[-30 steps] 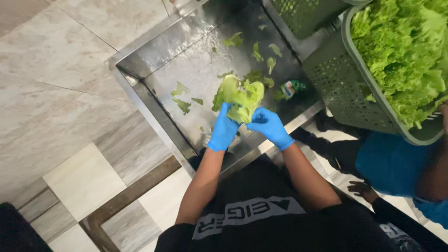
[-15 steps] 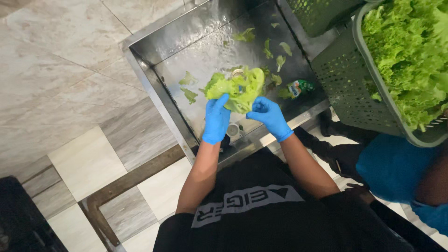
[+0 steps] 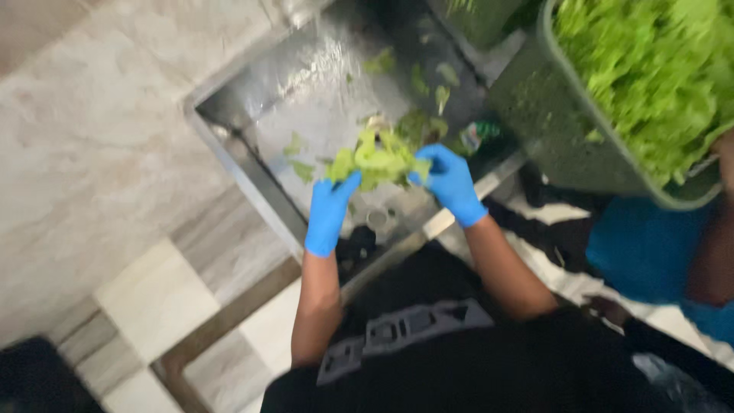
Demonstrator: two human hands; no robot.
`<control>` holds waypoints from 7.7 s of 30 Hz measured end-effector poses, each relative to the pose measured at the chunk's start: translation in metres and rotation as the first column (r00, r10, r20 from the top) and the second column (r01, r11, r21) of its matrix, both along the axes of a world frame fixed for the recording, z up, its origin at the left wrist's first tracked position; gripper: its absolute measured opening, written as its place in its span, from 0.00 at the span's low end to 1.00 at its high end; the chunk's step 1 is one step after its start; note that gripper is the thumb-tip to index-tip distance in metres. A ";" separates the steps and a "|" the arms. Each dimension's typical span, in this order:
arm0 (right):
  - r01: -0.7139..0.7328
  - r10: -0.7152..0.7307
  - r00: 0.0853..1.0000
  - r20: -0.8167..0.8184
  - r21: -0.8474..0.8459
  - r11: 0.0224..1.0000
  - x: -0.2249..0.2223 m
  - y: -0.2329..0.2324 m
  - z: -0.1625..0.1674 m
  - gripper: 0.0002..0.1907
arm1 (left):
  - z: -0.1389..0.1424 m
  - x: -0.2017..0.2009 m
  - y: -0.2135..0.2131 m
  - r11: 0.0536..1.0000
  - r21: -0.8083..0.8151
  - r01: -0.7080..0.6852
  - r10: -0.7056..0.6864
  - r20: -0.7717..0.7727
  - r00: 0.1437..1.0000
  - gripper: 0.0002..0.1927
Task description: The person, wearing blue gloves, washes lettuce leaves one at a time under running water at a stainless steel sink, rubbing and rinsing each leaf and placing cleaned leaves aside while discarding pieces into the sink. They repeatedly take leaves from a nearby crate of lettuce and continue rinsing throughout the clip.
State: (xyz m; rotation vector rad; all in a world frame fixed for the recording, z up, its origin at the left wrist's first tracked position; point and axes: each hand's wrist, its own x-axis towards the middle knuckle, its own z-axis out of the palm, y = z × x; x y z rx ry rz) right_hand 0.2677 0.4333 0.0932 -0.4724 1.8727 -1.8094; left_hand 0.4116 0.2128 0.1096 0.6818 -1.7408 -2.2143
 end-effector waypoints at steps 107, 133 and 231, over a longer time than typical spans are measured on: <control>-0.050 0.174 0.933 -0.315 0.364 0.930 -0.100 0.094 -0.018 0.10 | -0.090 -0.269 -0.198 0.662 -0.747 0.064 -0.117 -0.019 0.993 0.18; -0.031 0.139 0.965 -0.223 0.429 0.903 -0.128 0.087 -0.050 0.10 | -0.163 -0.249 -0.190 0.666 -0.746 0.003 -0.135 -0.117 0.984 0.26; -0.026 0.126 0.961 -0.245 0.374 0.927 -0.098 0.091 -0.042 0.10 | -0.046 -0.300 -0.230 -0.158 -0.939 0.304 -0.478 0.343 0.809 0.18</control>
